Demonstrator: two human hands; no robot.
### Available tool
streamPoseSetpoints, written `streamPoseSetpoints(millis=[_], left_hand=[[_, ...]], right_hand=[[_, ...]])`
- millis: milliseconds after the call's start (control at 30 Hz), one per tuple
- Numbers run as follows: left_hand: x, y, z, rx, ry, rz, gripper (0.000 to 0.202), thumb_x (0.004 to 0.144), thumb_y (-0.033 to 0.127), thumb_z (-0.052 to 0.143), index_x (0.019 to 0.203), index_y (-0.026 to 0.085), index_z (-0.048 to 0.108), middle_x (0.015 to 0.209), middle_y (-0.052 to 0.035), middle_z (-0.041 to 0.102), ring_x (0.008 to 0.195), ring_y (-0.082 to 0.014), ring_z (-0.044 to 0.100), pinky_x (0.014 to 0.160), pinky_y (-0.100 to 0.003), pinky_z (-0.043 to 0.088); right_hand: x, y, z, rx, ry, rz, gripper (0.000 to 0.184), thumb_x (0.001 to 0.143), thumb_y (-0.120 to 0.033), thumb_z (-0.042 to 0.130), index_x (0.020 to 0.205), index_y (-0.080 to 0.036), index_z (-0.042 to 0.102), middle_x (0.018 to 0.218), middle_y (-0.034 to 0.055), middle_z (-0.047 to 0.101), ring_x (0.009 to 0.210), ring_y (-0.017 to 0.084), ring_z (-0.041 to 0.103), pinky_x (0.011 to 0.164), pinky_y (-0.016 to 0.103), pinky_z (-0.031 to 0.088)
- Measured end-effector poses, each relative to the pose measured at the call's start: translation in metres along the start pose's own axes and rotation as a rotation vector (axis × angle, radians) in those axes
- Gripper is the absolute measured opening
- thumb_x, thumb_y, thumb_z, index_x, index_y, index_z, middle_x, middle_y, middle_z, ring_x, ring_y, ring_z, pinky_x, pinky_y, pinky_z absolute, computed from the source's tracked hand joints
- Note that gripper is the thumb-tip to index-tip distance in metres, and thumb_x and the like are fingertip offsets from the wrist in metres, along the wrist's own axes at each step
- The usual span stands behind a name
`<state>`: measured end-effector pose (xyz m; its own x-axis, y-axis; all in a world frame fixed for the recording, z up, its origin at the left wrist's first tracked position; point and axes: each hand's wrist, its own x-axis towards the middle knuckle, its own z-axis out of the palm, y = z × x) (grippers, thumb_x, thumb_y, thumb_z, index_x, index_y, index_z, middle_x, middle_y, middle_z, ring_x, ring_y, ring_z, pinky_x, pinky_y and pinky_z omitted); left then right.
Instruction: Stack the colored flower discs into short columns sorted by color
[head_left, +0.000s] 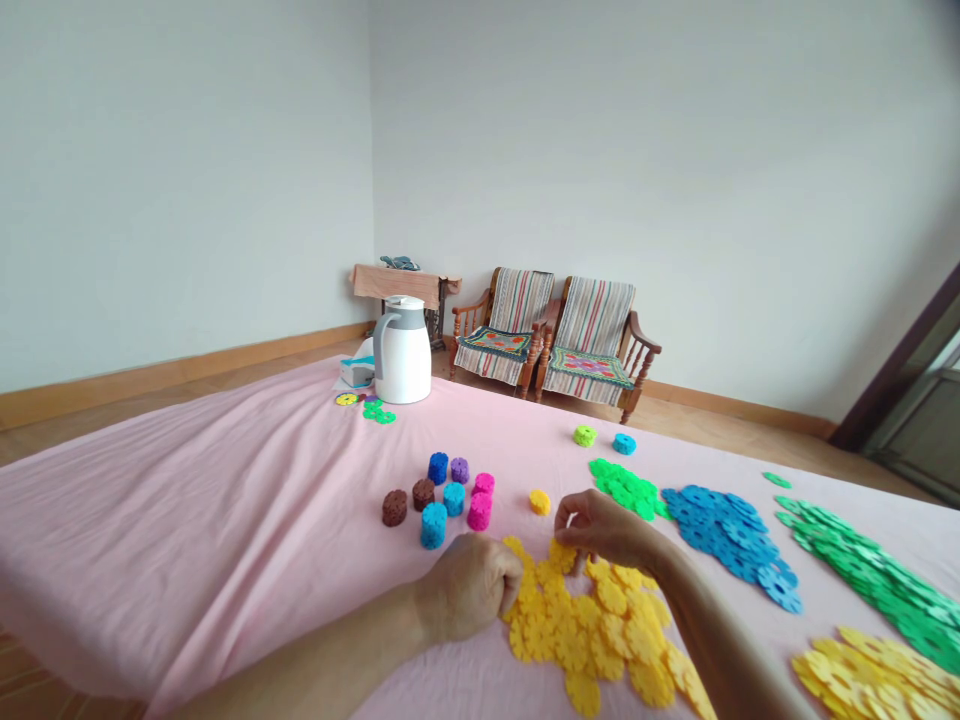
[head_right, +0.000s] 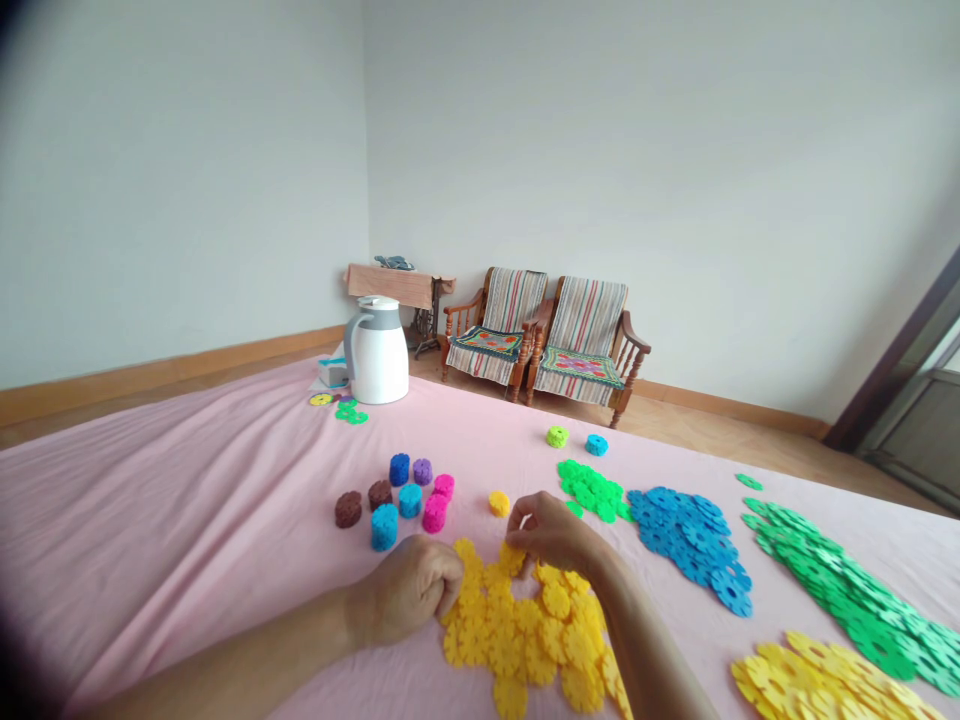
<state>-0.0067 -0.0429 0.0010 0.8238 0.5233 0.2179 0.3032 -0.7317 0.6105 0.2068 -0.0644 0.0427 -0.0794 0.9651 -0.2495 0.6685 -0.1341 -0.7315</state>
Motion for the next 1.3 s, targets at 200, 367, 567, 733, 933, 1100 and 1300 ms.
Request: streamPoseSetpoints(millis=[200, 367, 567, 733, 933, 1100, 1300], left_hand=[[-0.001, -0.002, 0.001, 0.006, -0.005, 0.016, 0.022, 0.054, -0.001, 0.036, 0.046, 0.015, 0.05, 0.055, 0.002, 0.061, 0.054, -0.0089, 0.055, 0.056, -0.017, 0.04], [0.0, -0.002, 0.0, -0.01, 0.001, 0.027, 0.021, 0.054, 0.0, 0.035, 0.046, 0.015, 0.049, 0.054, 0.0019, 0.061, 0.053, -0.0089, 0.054, 0.055, -0.017, 0.039], [0.0, 0.0, -0.001, 0.002, -0.013, 0.026, 0.023, 0.054, -0.001, 0.035, 0.046, 0.015, 0.048, 0.054, 0.0022, 0.06, 0.054, -0.0088, 0.055, 0.055, -0.017, 0.038], [0.001, 0.001, -0.002, 0.007, -0.011, 0.031, 0.023, 0.054, -0.002, 0.035, 0.045, 0.015, 0.048, 0.054, 0.0022, 0.061, 0.054, -0.0091, 0.055, 0.055, -0.017, 0.039], [0.0, 0.001, -0.002, 0.018, -0.012, 0.034, 0.023, 0.055, -0.002, 0.035, 0.046, 0.015, 0.048, 0.053, 0.0022, 0.06, 0.053, -0.0093, 0.055, 0.054, -0.018, 0.039], [0.0, 0.0, -0.001, 0.029, -0.014, 0.043, 0.023, 0.055, -0.002, 0.035, 0.046, 0.015, 0.048, 0.053, 0.0026, 0.059, 0.053, -0.0095, 0.056, 0.055, -0.018, 0.039], [0.0, -0.002, -0.001, 0.012, 0.006, 0.047, 0.022, 0.055, -0.001, 0.035, 0.046, 0.015, 0.048, 0.052, 0.0026, 0.059, 0.052, -0.0094, 0.055, 0.054, -0.018, 0.038]], right_hand=[[0.004, 0.008, -0.003, 0.029, 0.049, -0.024, 0.004, 0.063, -0.018, 0.059, 0.062, -0.014, 0.06, 0.054, -0.001, 0.061, 0.048, 0.008, 0.054, 0.044, 0.017, 0.036], [0.006, 0.015, -0.009, 0.008, 0.087, -0.051, 0.008, 0.062, -0.018, 0.059, 0.06, -0.013, 0.065, 0.052, -0.0005, 0.06, 0.05, 0.009, 0.053, 0.046, 0.018, 0.036], [0.009, 0.015, -0.008, 0.088, 0.156, -0.017, 0.007, 0.062, -0.018, 0.057, 0.064, -0.013, 0.062, 0.053, -0.0001, 0.06, 0.05, 0.009, 0.054, 0.044, 0.017, 0.034], [0.028, 0.018, 0.005, 0.251, 0.478, -0.068, 0.009, 0.067, -0.025, 0.056, 0.066, -0.016, 0.057, 0.053, -0.0003, 0.059, 0.051, 0.01, 0.054, 0.047, 0.019, 0.037], [0.049, 0.024, 0.022, 0.274, 0.64, -0.038, 0.015, 0.067, -0.03, 0.056, 0.069, -0.016, 0.058, 0.059, 0.0025, 0.063, 0.054, 0.013, 0.061, 0.05, 0.021, 0.042], [0.054, 0.03, 0.03, 0.236, 0.646, 0.004, 0.017, 0.067, -0.031, 0.056, 0.07, -0.015, 0.06, 0.054, 0.0025, 0.064, 0.05, 0.014, 0.061, 0.046, 0.021, 0.04], [0.051, 0.031, 0.022, 0.173, 0.625, 0.029, 0.017, 0.071, -0.03, 0.052, 0.07, -0.015, 0.06, 0.063, 0.0044, 0.067, 0.052, 0.013, 0.062, 0.047, 0.021, 0.04]])
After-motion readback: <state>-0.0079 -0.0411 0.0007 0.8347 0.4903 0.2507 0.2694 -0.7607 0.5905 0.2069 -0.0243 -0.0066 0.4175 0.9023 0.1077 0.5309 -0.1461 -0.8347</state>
